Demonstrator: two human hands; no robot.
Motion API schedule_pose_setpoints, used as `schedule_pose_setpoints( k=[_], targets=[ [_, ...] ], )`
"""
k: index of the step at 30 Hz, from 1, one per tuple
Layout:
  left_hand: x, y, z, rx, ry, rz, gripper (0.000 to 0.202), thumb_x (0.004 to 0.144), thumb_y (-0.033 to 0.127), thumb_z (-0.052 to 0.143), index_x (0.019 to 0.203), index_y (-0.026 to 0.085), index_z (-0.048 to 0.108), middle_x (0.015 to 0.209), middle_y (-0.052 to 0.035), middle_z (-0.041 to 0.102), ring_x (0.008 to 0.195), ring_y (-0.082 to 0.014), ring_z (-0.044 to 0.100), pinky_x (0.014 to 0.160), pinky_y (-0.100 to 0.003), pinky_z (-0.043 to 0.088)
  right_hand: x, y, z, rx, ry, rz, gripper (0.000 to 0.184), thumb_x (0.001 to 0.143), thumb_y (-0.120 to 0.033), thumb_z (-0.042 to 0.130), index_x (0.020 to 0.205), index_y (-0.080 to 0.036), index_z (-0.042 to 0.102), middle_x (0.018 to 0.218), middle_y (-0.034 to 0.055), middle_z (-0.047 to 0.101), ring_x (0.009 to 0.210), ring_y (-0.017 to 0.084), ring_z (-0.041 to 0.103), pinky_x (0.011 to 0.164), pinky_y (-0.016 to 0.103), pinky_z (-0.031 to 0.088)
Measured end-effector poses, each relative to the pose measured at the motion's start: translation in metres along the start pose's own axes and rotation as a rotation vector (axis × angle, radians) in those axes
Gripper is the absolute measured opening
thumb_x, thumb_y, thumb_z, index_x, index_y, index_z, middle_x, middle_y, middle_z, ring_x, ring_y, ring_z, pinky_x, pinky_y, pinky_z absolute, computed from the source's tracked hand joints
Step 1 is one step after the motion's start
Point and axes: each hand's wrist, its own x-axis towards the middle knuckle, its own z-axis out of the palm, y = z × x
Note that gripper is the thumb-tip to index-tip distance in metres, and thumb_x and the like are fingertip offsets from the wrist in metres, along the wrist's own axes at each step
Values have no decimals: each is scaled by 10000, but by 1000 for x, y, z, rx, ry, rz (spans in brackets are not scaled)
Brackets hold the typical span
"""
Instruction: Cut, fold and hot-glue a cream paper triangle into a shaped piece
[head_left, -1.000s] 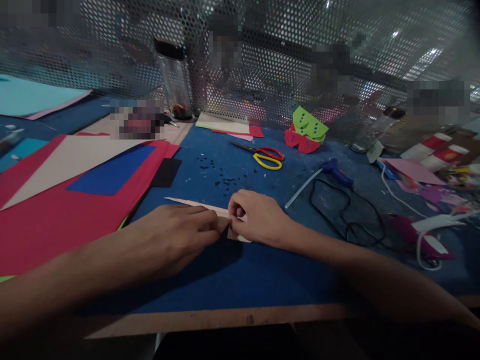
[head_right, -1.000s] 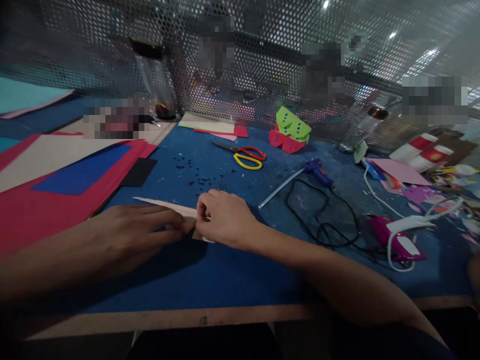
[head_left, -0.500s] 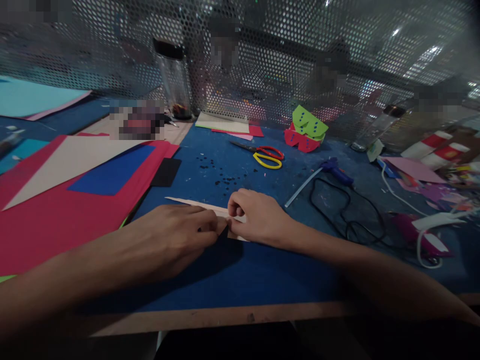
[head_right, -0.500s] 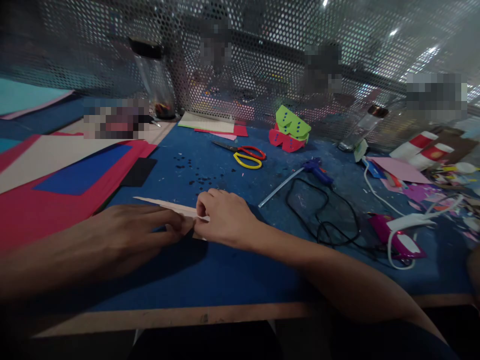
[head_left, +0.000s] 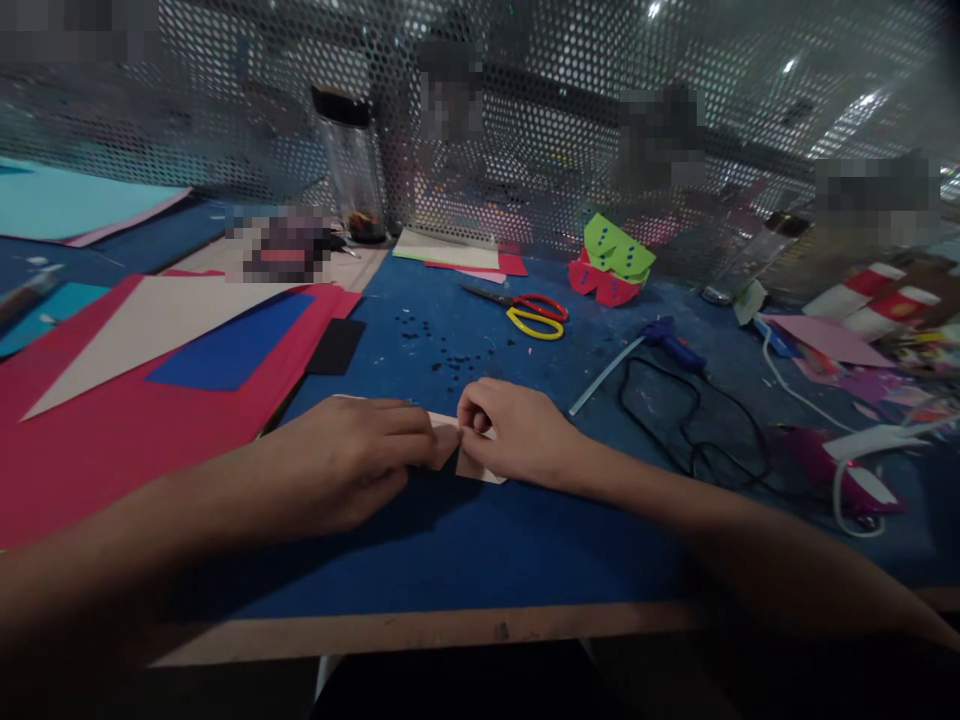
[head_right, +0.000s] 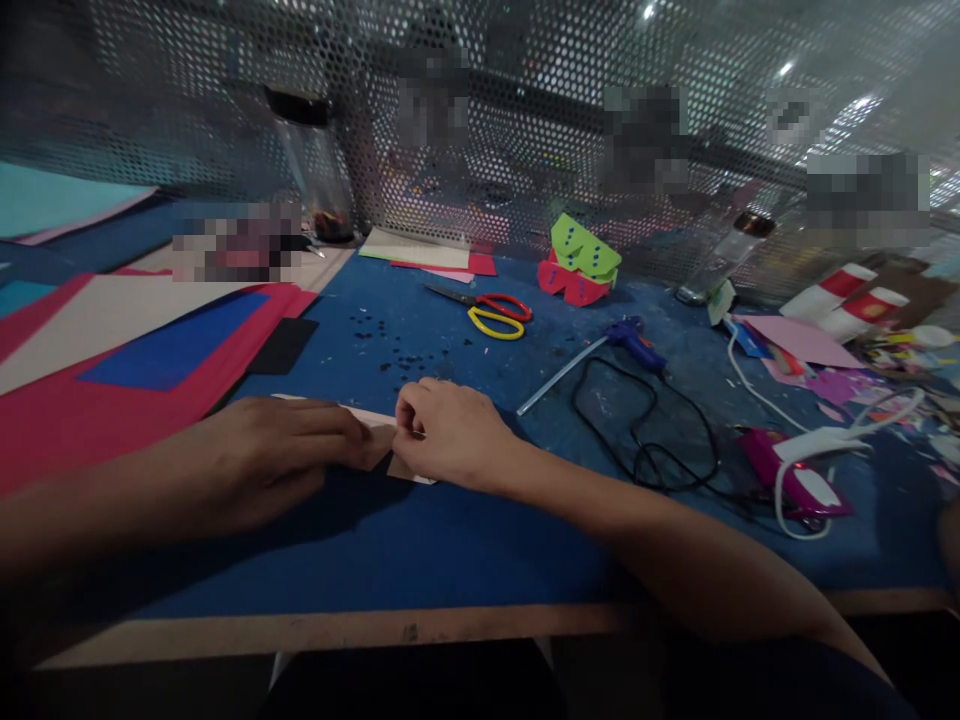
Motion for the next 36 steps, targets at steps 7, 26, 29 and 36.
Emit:
schedule_pose_setpoints(
  k=[7, 26, 29, 36],
  targets=[
    [-1, -11, 8, -116, 37, -139, 259, 1004, 111, 457, 1070, 221, 683, 970, -14, 740, 833, -144, 727, 731, -241, 508, -4, -4, 2, -53, 14, -15, 186, 867, -363, 708, 954, -221, 625, 1020, 30, 694, 892, 190, 612, 763, 314, 410],
    [4, -14, 7, -169, 40, -234, 238, 950, 102, 482, 1030, 206, 682, 940, -15, 767, 854, -146, 734, 744, -240, 509, -5, -9, 8, -176, 32, -21, 291, 877, -472, 656, 1004, -219, 587, 1063, 64, 676, 964, 239, 619, 811, 366, 432],
    [4, -13, 6, -185, 29, -246, 247, 938, 89, 480, 1023, 205, 681, 940, -12, 760, 854, -143, 724, 747, -235, 496, -6, -9, 8, -176, 37, -36, 279, 878, -456, 656, 1007, -219, 583, 1072, 68, 674, 972, 244, 621, 822, 374, 439],
    [4, -12, 8, -218, 5, -227, 194, 1004, 128, 509, 1051, 216, 675, 970, -9, 717, 879, -134, 699, 775, -225, 484, -6, -9, 9, -182, 31, -19, 281, 887, -460, 678, 991, -220, 576, 1073, 67, 673, 973, 246, 622, 833, 387, 442]
  ],
)
